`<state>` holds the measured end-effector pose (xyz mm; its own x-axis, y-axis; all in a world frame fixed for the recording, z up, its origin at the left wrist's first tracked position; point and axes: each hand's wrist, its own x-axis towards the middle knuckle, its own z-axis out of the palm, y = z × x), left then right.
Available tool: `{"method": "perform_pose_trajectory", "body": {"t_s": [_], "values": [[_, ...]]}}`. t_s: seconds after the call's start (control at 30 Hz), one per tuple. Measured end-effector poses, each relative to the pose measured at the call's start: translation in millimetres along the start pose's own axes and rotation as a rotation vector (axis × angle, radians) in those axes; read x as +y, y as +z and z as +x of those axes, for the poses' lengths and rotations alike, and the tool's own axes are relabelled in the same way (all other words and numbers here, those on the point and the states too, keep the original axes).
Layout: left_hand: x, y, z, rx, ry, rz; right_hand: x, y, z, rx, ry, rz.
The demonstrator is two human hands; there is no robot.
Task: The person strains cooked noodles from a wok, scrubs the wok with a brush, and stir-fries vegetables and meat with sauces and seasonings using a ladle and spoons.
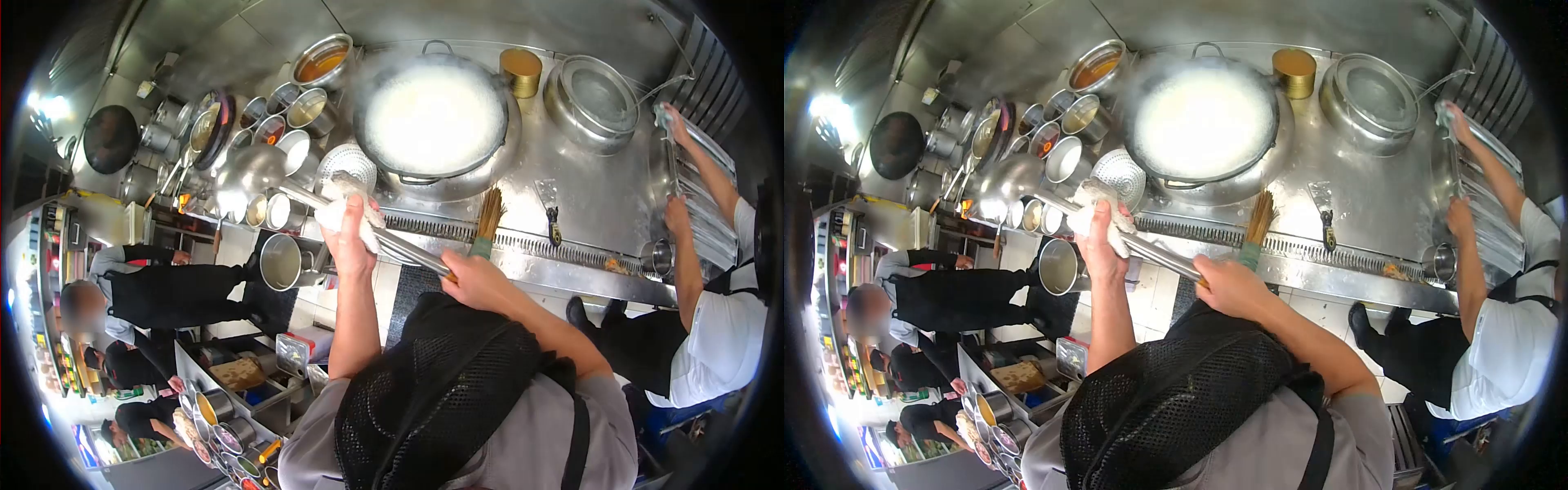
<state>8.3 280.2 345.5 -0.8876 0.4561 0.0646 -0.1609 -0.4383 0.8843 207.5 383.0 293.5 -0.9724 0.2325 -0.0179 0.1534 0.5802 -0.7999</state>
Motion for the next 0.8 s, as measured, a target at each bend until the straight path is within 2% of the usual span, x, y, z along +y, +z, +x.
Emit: {"method": "perform_pose_trajectory", "body": {"t_s": [0.1, 0.17, 0.23, 0.3, 0.37, 0.4, 0.43, 0.5, 0.57, 0.63, 0.7, 0.8], "values": [[-4, -10, 16, 0.051, 0.020, 0.031, 33, 1, -24, -0.045, 0.094, 0.036], [-11, -20, 24, 0.047, -0.027, 0.167, 47, -1, -38, -0.070, 0.131, 0.051], [-40, -47, 34, -0.069, 0.134, 0.427, 51, -3, -50, 0.013, 0.207, 0.128], [-35, -53, 21, -0.136, -0.191, 0.308, 54, -4, -62, 0.105, 0.289, 0.206], [-43, -61, 13, -0.101, -0.257, 0.288, 64, -3, -74, 0.148, 0.329, 0.238], [-50, -69, 10, -0.061, -0.323, 0.270, 74, 3, -77, 0.299, 0.369, 0.209], [-57, -81, 5, -0.059, -0.321, 0.269, 83, 6, -79, 0.450, 0.407, 0.179], [-75, -115, -5, 0.008, -0.384, 0.275, 96, 1, -88, 0.507, 0.459, 0.218], [-90, -154, -15, 0.003, -0.426, 0.235, 104, -9, -99, 0.659, 0.564, 0.171], [-98, -174, -27, 0.137, -0.431, 0.107, 101, -24, -115, 0.709, 0.583, 0.039], [-114, -210, -28, 0.119, -0.466, 0.086, 107, -35, -135, 0.698, 0.584, -0.057], [-140, -247, -24, 0.152, -0.465, 0.323, 72, -70, -154, 0.629, 0.600, -0.266]]}}
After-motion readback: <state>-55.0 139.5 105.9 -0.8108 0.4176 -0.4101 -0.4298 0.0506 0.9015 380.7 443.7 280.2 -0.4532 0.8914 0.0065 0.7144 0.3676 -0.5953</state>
